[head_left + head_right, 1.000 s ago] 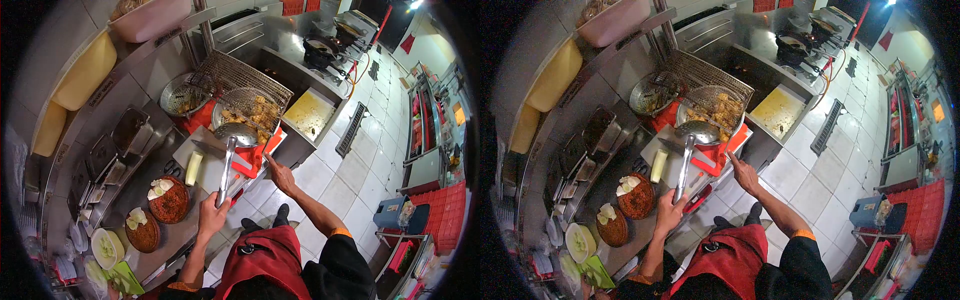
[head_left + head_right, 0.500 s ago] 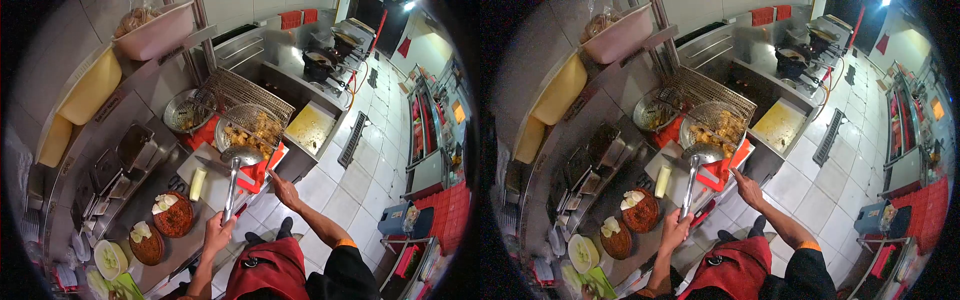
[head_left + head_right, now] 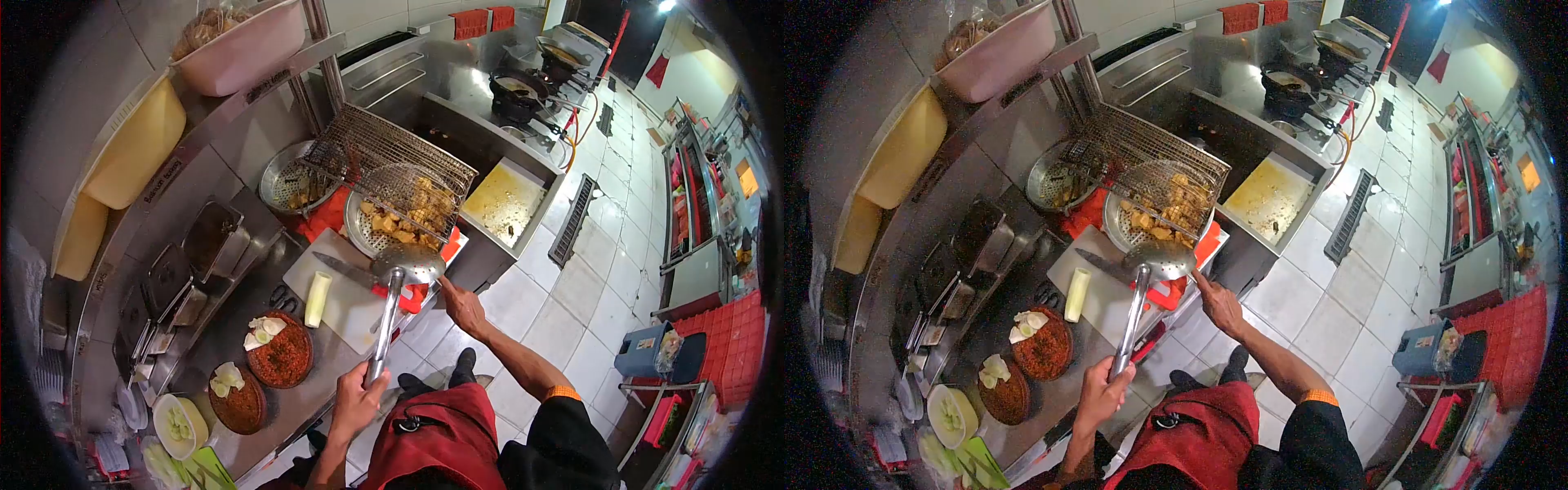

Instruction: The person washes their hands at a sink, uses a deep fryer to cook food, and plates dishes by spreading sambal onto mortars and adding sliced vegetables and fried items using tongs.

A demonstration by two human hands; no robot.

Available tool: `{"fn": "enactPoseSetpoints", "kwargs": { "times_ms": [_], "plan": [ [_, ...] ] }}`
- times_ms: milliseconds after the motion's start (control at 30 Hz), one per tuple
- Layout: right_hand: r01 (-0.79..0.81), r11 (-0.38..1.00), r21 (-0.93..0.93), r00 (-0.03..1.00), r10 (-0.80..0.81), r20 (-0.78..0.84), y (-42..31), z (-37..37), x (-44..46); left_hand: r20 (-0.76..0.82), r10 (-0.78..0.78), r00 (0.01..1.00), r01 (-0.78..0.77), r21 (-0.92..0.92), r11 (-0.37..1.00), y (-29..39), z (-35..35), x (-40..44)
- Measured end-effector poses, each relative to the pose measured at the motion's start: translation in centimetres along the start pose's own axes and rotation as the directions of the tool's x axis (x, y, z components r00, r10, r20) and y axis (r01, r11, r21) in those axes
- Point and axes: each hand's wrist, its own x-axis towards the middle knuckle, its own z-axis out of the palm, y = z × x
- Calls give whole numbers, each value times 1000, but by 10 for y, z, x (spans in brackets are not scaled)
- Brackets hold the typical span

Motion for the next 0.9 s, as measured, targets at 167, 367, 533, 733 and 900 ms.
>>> {"fn": "enactPoseSetpoints", "kwargs": {
  "times_ms": [167, 367, 533, 733, 900],
  "plan": [
    [-11, 999, 38, 1000, 11, 9, -8, -4, 0, -105, 147, 984, -136, 101, 985, -17, 12, 30],
    [-75, 997, 19, 996, 73, 58, -11, -6, 1, -204, 144, 968, -122, 117, 986, -3, 10, 33],
    [-81, 997, 12, 994, 80, 75, -13, -10, 2, -121, 46, 992, -47, -3, 999, 13, -11, -7],
    [-22, 998, 59, 999, 20, 38, -6, -5, -1, 9, -20, 1000, 20, -29, 999, -11, 7, -12],
    [-71, 996, 49, 996, 68, 55, -18, -14, 1, -108, 44, 993, -50, -55, 997, -5, 21, 18]
  ]
}}
